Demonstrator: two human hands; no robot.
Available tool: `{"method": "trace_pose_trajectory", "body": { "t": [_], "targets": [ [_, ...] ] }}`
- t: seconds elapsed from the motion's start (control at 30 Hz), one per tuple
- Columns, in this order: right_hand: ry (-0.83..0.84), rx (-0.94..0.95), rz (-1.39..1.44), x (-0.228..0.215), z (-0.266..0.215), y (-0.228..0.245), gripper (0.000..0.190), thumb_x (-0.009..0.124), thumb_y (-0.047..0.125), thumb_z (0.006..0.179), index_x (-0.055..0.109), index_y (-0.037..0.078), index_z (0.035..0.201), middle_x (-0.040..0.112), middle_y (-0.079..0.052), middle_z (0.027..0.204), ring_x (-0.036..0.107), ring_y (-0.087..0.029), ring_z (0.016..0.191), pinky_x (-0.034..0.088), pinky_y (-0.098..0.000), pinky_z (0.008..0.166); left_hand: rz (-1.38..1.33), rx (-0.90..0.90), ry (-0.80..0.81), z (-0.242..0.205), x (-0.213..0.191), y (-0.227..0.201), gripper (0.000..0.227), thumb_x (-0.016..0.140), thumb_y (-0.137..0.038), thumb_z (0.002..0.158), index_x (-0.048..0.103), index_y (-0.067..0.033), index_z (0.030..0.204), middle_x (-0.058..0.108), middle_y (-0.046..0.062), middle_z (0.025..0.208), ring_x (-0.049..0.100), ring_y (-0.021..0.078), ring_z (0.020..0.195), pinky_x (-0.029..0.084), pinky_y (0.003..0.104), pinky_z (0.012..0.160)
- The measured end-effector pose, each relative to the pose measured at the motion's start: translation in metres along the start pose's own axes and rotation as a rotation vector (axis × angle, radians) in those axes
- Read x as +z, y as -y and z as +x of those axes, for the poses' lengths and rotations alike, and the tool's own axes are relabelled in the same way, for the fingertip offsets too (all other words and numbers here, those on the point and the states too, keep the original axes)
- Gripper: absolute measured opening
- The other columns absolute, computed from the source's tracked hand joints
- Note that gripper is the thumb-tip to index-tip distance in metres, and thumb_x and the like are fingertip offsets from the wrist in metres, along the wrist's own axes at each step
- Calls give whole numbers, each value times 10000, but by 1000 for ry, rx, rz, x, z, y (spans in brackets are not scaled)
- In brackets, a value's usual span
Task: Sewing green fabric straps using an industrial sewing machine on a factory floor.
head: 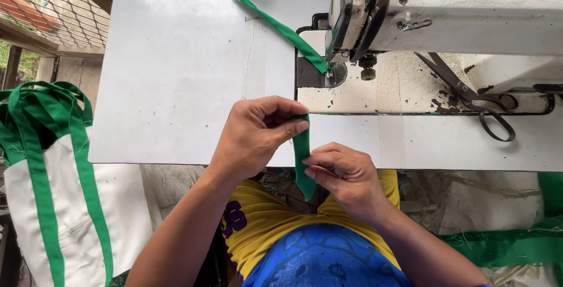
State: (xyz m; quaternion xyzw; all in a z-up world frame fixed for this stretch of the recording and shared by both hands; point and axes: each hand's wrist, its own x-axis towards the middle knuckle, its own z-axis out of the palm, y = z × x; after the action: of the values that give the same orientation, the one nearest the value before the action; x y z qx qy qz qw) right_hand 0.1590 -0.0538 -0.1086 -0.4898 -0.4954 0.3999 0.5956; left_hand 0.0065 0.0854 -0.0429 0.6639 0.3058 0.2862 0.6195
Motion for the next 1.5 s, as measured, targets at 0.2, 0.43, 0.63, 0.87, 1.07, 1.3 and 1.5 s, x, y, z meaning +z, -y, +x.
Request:
{"method": "trace_pose_trajectory", "body": {
  "t": [0.2,0.43,0.63,0.87,1.07,1.3,1.5],
  "targets": [
    [33,-2,8,-3,-5,-9,153,751,-107,816,787,-65,958,753,-212,896,739,-216,832,645,-405,713,-35,-89,-40,8,1,17,192,789,31,811,772,5,1000,736,105,805,650,127,761,558,277,691],
    [-40,124,-132,2,-14,-9,159,756,-58,829,795,18,963,786,-90,967,741,-158,840,638,-226,741,57,-173,184,0,-3,-8,249,652,-76,963,672,-140,1202,608,-15,951,605,107,922,510,272,885],
    [-16,104,-165,2,-17,-4,182,781,-41,790,809,25,957,812,-124,993,789,-186,857,696,-249,748,69,-124,234,-3,-5,-8,239,619,-87,985,662,-153,1211,588,-6,983,584,115,933,498,270,917],
    [234,-363,-301,-10,-10,13,231,644,-89,892,750,49,1043,737,-71,914,743,-231,848,603,-283,744,-97,-86,288,-3,-2,1,296,615,-48,988,567,-146,1262,566,-18,912,544,120,882,470,286,810],
    [192,-821,-516,-4,-5,42,129,633,-38,905,696,-45,1017,723,-159,879,726,-295,793,636,-349,737,-211,-128,468,3,0,-5,280,598,-57,992,568,-120,1263,581,11,926,550,131,889,521,305,841],
    [56,-853,-883,-20,-3,4,233,526,68,1014,738,-18,1059,678,-151,1123,664,-388,1054,573,-490,872,8,103,311,45,23,49,252,643,23,883,613,-145,1069,628,-16,839,569,98,768,470,250,720],
    [3,-847,-1063,-46,24,-61,228,554,153,1065,724,27,978,696,-108,961,717,-320,1055,544,-462,924,468,-63,54,95,34,126,251,861,-229,739,750,-316,947,774,-123,772,731,95,815,511,237,835]
  ]
}}
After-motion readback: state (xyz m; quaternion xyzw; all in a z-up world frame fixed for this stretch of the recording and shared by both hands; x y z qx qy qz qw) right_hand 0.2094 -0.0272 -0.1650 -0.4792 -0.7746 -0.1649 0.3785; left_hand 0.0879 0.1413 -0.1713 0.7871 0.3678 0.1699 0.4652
